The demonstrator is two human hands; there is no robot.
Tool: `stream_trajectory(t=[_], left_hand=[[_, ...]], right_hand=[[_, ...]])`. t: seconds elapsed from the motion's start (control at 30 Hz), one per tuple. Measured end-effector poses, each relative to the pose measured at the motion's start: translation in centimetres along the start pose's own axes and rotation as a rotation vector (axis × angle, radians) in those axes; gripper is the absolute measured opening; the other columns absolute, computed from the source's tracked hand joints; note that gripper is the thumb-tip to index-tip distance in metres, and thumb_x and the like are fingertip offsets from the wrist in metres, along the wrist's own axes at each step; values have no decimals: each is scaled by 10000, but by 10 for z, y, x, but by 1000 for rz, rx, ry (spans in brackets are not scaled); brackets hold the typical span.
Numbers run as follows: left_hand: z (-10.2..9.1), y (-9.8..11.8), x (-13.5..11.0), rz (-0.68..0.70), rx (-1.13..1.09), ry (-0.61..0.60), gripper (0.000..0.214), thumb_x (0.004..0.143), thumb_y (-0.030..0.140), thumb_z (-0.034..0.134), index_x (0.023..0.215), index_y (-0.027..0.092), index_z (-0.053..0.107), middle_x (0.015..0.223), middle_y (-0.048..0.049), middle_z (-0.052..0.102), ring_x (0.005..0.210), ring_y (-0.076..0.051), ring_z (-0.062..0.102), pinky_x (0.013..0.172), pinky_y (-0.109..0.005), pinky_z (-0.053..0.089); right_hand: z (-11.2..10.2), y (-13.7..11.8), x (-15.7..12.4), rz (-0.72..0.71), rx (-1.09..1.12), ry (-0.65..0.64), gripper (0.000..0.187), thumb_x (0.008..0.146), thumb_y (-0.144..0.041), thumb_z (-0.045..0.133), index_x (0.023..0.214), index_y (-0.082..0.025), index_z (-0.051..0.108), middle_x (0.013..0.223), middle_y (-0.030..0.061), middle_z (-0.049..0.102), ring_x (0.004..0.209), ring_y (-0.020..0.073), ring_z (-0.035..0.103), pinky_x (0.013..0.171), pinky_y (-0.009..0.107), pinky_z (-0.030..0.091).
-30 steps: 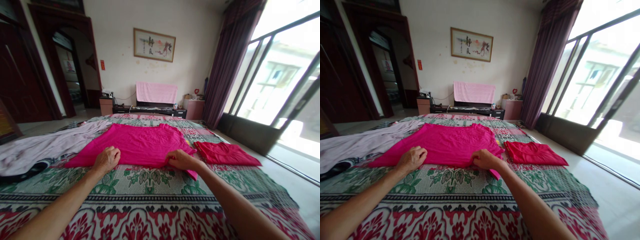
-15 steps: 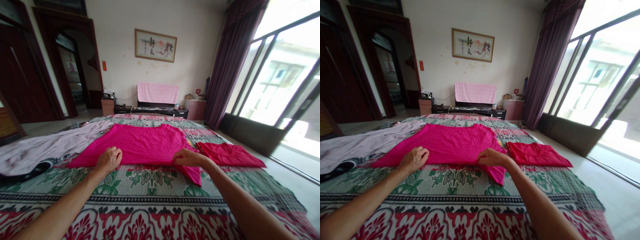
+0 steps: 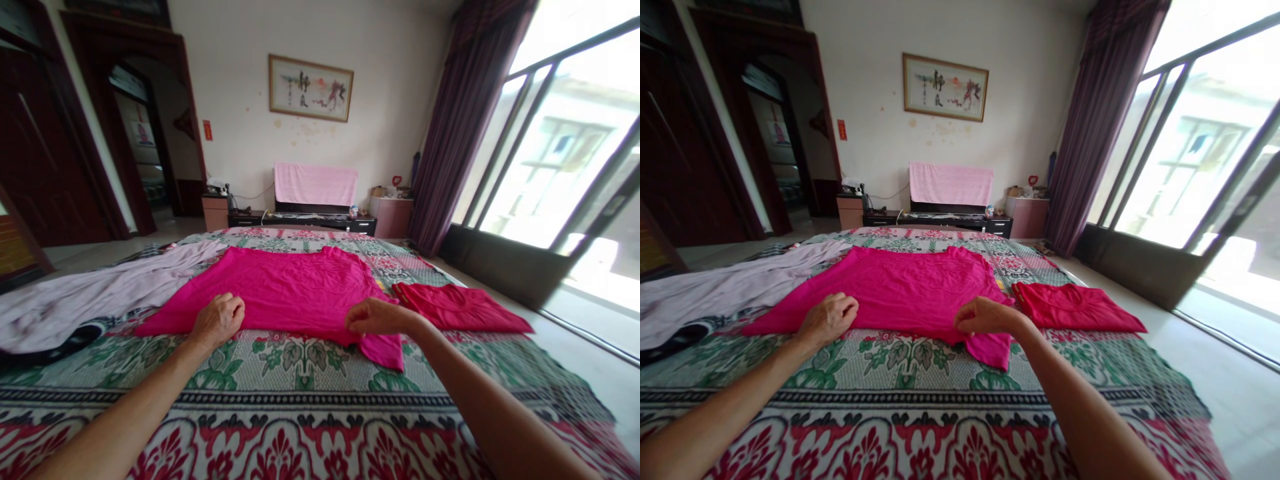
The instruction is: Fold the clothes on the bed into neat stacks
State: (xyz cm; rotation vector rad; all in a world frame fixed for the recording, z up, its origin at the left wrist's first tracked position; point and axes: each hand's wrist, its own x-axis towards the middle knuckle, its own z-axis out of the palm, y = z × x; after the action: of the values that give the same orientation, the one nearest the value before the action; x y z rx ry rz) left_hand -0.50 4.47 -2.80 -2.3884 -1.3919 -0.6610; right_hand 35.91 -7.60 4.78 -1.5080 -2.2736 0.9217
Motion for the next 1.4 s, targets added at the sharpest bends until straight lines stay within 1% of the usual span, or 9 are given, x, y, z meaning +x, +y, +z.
stream_trajectory(t=[0.1,0.27,0.33,0.47,0.53,0.73,0.93,1.1,1.4], left_hand=[[0,-1,0,-12,3,-18,221,856,248,432,767,203,630,727,-38,560,772,-188,543,685,-269,373],[-1,0,1,-16,5,-26,218,854,240,434,764,203,629,728,-39,566,775,-184,539,690,-266,370],[-2,1,1,-15,-4,-25,219,853,240,434,765,202,631,730,-42,568,773,-187,538,689,-270,371],[-2,2,1,-30,-12,-23,223,851,236,434,762,201,636,729,-44,568,771,-187,542,681,-271,376],[-2,3,1,-38,-17,-19,226,846,232,438,756,199,642,721,-44,567,767,-184,545,689,-270,384],[-11,4,2,-8,-293,-15,262,849,366,491,757,204,675,734,-36,617,771,-164,579,759,-270,432],[-22,-7,5,146,-682,-237,212,760,403,614,755,209,700,865,-21,681,846,-142,608,827,-258,457],[-13,-10,10,127,-614,-207,234,800,326,526,652,183,638,765,-23,642,753,-129,578,753,-260,447],[-11,-8,13,138,-525,-175,225,825,281,493,686,173,633,733,-16,615,725,-122,553,729,-251,428]], right_hand=[[4,-4,-1,24,-52,-117,151,695,-173,531,716,-152,679,612,-52,575,561,58,477,536,169,357],[4,-11,-2,130,-51,-245,141,711,-219,563,731,-147,683,603,-35,598,557,74,511,522,176,360],[6,-14,0,86,-78,-148,159,739,-236,553,704,-141,675,587,-31,584,535,70,488,504,181,340],[22,-23,13,-135,-128,187,170,775,-195,517,750,-144,677,630,-23,592,565,71,480,537,188,343],[35,-27,19,-208,-182,259,154,773,-198,543,805,-157,689,705,-4,630,635,90,525,603,199,378],[61,-29,30,-218,-395,364,144,797,-186,532,820,-174,674,806,42,631,748,130,555,688,225,392],[56,-20,39,-94,-233,407,206,811,-190,460,744,-166,654,665,15,624,610,109,525,582,206,359],[55,-14,44,-50,-157,410,230,805,-244,458,716,-167,655,601,-2,602,572,108,512,538,200,338],[55,-10,49,-38,-170,406,241,797,-262,453,716,-155,654,592,-6,580,554,102,489,534,205,335]])
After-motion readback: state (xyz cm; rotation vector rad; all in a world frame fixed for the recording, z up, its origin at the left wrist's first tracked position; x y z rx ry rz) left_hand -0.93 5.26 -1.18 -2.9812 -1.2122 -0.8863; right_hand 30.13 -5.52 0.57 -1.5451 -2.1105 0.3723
